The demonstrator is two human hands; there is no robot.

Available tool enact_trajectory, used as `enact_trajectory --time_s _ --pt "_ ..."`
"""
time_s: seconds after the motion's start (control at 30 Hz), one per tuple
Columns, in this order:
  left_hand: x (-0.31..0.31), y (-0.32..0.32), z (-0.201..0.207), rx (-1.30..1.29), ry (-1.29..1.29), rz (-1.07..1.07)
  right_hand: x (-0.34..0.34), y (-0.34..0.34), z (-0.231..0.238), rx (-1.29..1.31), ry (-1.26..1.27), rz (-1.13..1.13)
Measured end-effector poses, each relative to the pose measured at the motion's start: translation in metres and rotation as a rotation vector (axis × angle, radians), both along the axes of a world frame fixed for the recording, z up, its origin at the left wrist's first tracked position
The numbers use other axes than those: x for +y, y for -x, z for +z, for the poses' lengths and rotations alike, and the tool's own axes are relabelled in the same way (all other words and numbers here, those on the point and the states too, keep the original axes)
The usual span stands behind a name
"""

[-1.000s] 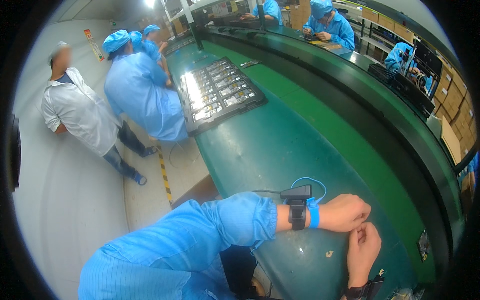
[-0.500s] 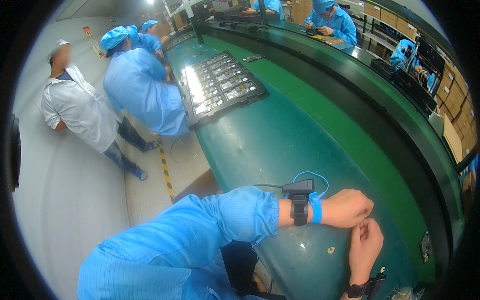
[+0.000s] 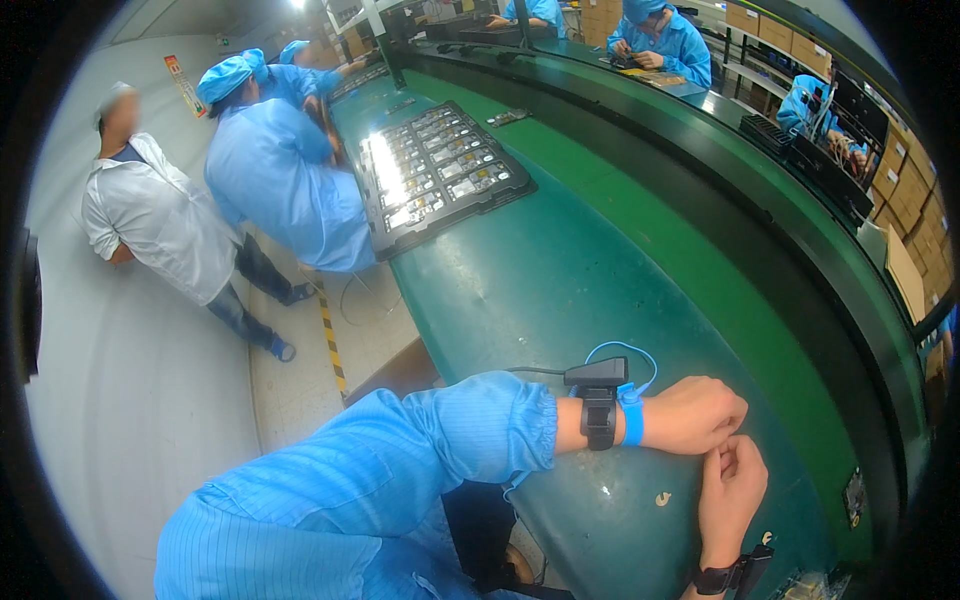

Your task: Assembling small yellow components onto a circuit board and handling clear ring-like objects on an assembly line.

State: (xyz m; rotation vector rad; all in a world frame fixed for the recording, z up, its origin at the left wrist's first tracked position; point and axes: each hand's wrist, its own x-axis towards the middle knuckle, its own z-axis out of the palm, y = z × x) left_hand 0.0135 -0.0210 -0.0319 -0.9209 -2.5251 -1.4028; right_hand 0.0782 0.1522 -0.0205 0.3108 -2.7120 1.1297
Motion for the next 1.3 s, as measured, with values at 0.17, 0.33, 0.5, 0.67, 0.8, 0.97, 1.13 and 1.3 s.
enact_trajectory --time_s 0.17,0.33,0.5,0.67,0.8,0.97,1.13,1.3 --pt "0.0001 -0.0008 -0.0003 -0.006 -0.002 0.001 -0.001 -0.0004 0.0018 -0.012 -0.01 -0.007" --pt "0.0016 -0.0003 -0.0017 0.018 -0.016 0.032 -0.0017 -0.0005 0.003 -0.021 -0.01 -0.006" --pt "0.0001 -0.001 0.0021 -0.023 0.012 0.004 0.0001 -0.0003 0.0008 -0.02 0.007 -0.006" --pt "0.0012 -0.0004 -0.0013 -0.018 0.006 0.006 -0.0014 -0.0008 0.0026 -0.025 -0.001 -0.011" --pt "0.0028 -0.0003 -0.0027 0.016 -0.022 0.029 0.0002 -0.0007 0.0025 -0.019 -0.018 -0.006" --pt "0.0028 -0.0001 -0.0032 0.03 -0.023 0.029 -0.0011 -0.0007 0.0029 -0.015 -0.006 -0.006" --pt "0.0027 0.0002 -0.0029 0.017 -0.013 0.026 -0.0016 -0.0008 0.0028 -0.009 -0.002 -0.002" --pt "0.0002 -0.0013 0.0021 -0.013 0.017 -0.004 -0.0006 -0.0007 0.0015 0.003 -0.009 -0.005"
